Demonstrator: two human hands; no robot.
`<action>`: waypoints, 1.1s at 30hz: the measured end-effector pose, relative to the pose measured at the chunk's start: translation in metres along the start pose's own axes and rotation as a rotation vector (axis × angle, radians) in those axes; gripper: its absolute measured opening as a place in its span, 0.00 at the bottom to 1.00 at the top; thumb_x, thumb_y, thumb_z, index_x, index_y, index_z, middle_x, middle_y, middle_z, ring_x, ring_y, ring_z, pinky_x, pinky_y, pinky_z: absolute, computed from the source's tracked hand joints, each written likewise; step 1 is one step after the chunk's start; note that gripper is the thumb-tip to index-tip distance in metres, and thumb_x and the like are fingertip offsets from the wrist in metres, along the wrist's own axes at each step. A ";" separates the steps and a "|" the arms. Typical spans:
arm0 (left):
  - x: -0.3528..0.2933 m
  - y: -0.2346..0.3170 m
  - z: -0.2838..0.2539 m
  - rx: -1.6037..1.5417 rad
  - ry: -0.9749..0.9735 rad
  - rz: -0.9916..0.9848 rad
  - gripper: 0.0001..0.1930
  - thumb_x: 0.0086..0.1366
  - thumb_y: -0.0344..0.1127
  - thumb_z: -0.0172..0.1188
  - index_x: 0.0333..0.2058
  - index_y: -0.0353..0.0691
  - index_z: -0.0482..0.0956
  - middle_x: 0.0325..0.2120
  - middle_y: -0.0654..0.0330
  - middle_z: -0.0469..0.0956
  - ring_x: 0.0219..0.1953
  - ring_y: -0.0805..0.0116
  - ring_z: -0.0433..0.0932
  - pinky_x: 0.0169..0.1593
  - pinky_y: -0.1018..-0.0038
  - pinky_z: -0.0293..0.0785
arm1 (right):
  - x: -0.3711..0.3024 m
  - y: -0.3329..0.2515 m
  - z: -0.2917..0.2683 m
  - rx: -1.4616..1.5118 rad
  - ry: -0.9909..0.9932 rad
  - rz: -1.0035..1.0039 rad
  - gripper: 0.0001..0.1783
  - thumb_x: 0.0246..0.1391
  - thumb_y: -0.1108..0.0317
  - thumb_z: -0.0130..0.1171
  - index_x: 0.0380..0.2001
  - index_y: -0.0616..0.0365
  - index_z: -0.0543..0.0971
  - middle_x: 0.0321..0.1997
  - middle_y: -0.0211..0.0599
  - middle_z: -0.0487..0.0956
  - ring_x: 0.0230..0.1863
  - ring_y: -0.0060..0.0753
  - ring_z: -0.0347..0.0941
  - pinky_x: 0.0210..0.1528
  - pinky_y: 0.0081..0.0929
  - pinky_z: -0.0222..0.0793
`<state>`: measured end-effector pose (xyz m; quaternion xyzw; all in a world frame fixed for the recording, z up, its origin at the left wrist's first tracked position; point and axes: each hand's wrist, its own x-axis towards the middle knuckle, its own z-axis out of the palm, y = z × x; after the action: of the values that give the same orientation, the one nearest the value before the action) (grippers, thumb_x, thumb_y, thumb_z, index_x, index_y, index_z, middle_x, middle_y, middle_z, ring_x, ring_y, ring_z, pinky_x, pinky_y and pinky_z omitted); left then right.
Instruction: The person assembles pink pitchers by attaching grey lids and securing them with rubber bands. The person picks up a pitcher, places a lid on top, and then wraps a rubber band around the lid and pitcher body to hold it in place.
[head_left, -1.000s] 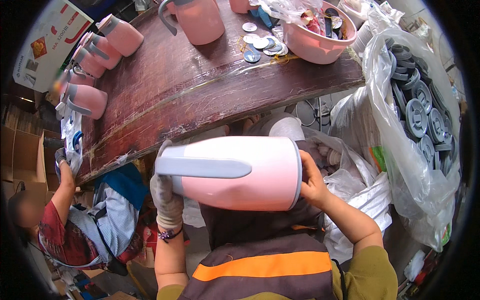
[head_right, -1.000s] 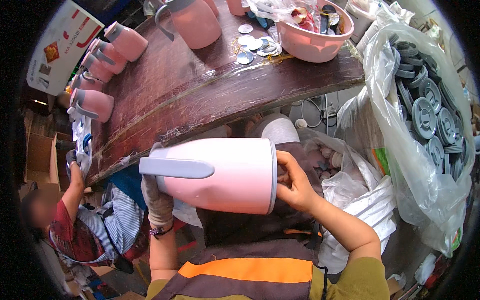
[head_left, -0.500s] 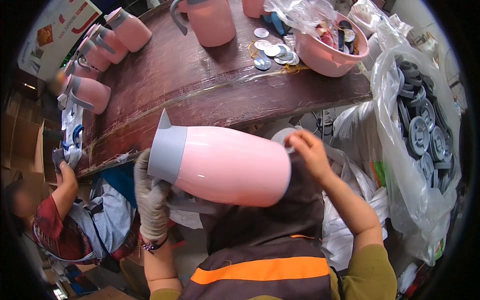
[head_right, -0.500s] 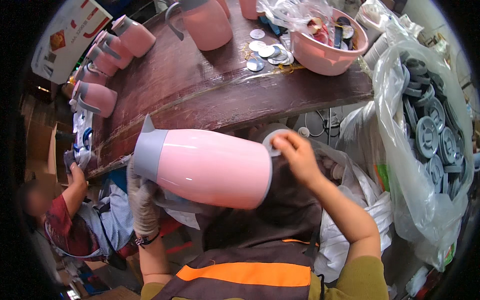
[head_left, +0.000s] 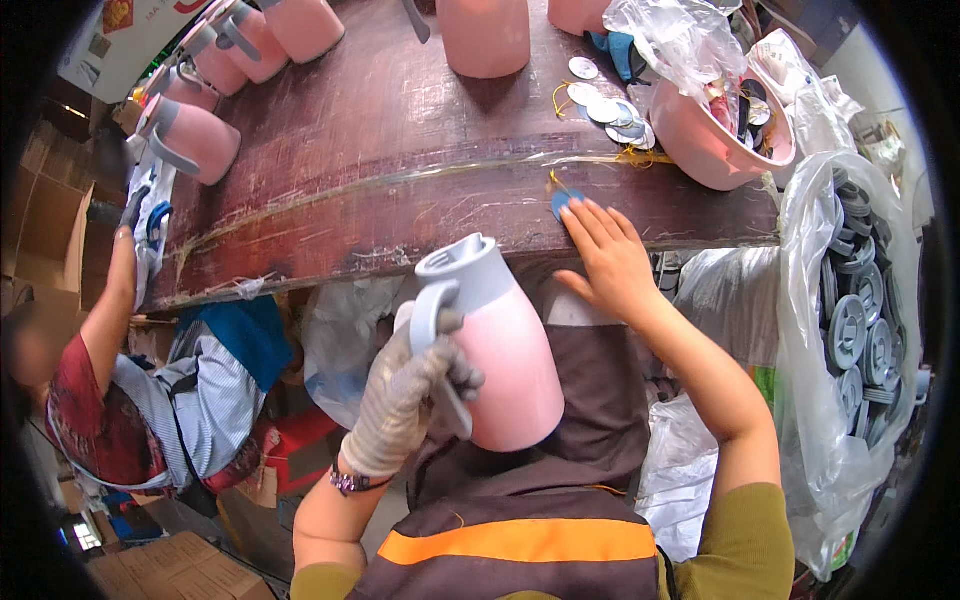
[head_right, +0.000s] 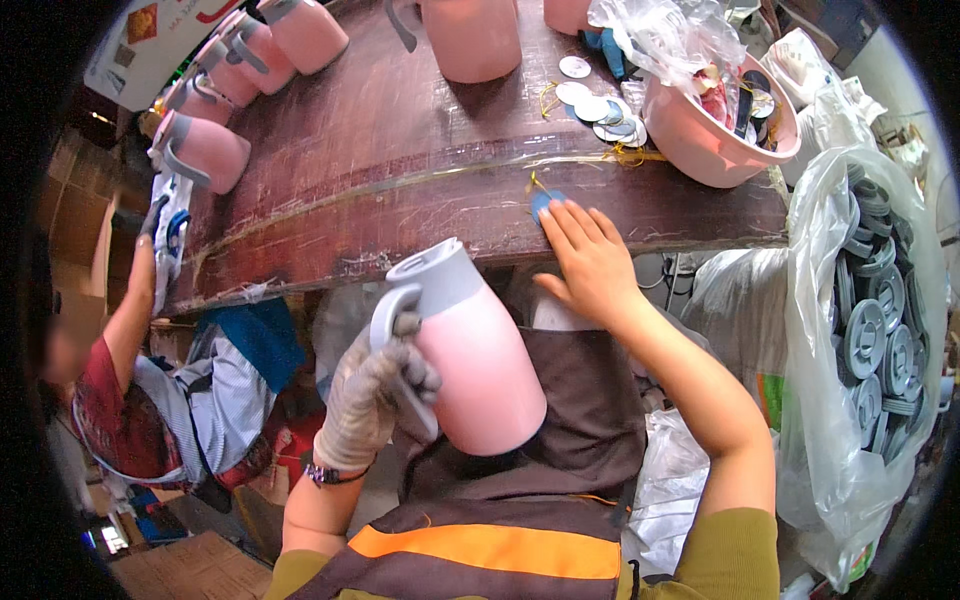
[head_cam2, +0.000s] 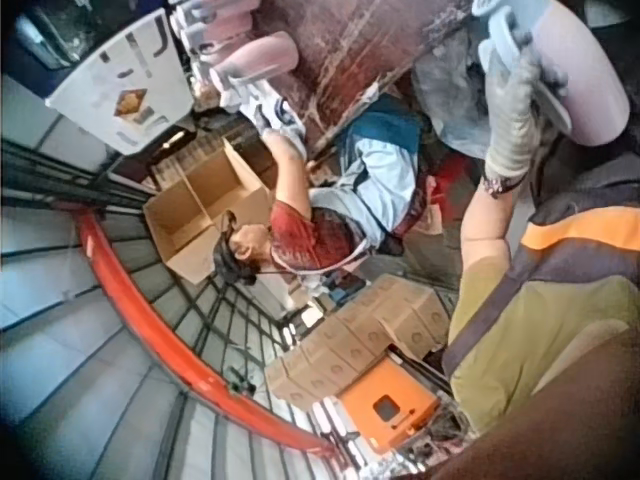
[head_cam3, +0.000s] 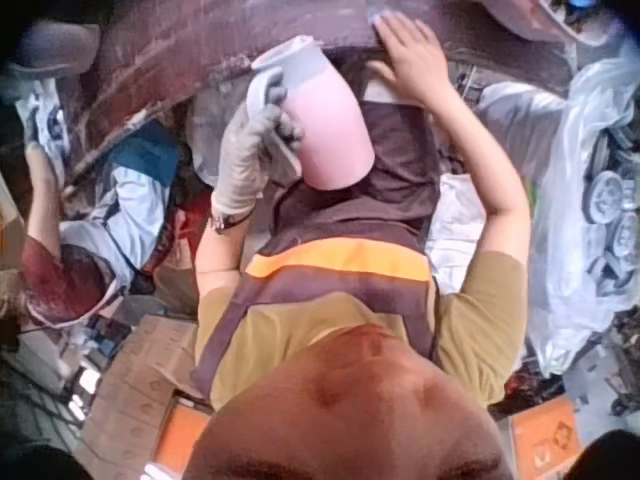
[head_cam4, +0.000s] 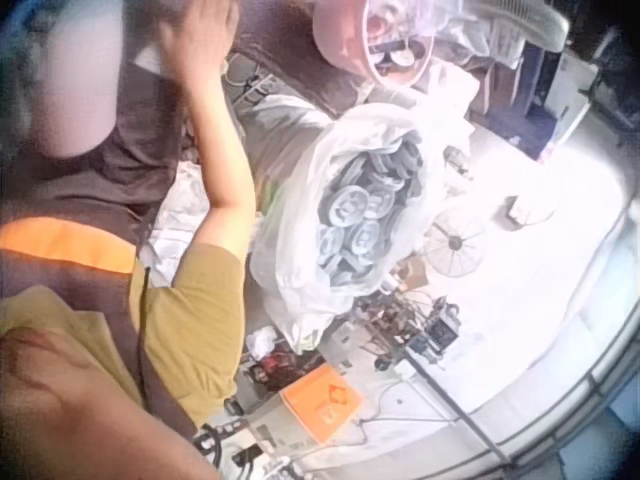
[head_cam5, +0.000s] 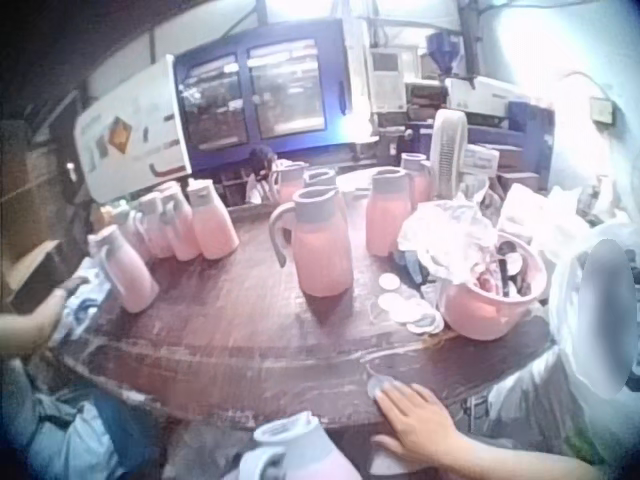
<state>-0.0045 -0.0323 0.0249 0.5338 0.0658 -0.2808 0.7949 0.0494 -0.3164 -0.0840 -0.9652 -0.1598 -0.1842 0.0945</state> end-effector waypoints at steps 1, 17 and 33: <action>0.005 -0.002 0.004 -0.012 0.004 0.035 0.22 0.67 0.45 0.55 0.53 0.35 0.67 0.27 0.61 0.75 0.32 0.71 0.78 0.37 0.74 0.75 | -0.011 0.002 -0.002 -0.005 0.017 -0.022 0.30 0.50 0.56 0.61 0.54 0.58 0.72 0.58 0.41 0.73 0.61 0.39 0.67 0.62 0.40 0.59; 0.009 -0.038 -0.020 -0.469 0.030 -0.030 0.18 0.66 0.42 0.58 0.48 0.36 0.73 0.25 0.61 0.77 0.26 0.70 0.75 0.32 0.76 0.75 | -0.019 0.018 0.010 0.001 0.179 -0.168 0.27 0.42 0.67 0.67 0.50 0.49 0.76 0.50 0.29 0.76 0.52 0.33 0.71 0.56 0.36 0.62; 0.028 -0.019 -0.015 0.515 -0.071 0.240 0.20 0.65 0.38 0.60 0.53 0.38 0.75 0.30 0.66 0.77 0.31 0.79 0.74 0.36 0.80 0.71 | -0.010 -0.095 -0.069 1.269 -0.094 0.630 0.10 0.59 0.67 0.59 0.36 0.65 0.79 0.25 0.26 0.78 0.26 0.13 0.71 0.27 0.15 0.67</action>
<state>0.0114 -0.0351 -0.0082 0.7119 -0.0991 -0.2105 0.6627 -0.0142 -0.2476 -0.0133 -0.7312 0.0465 0.0222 0.6802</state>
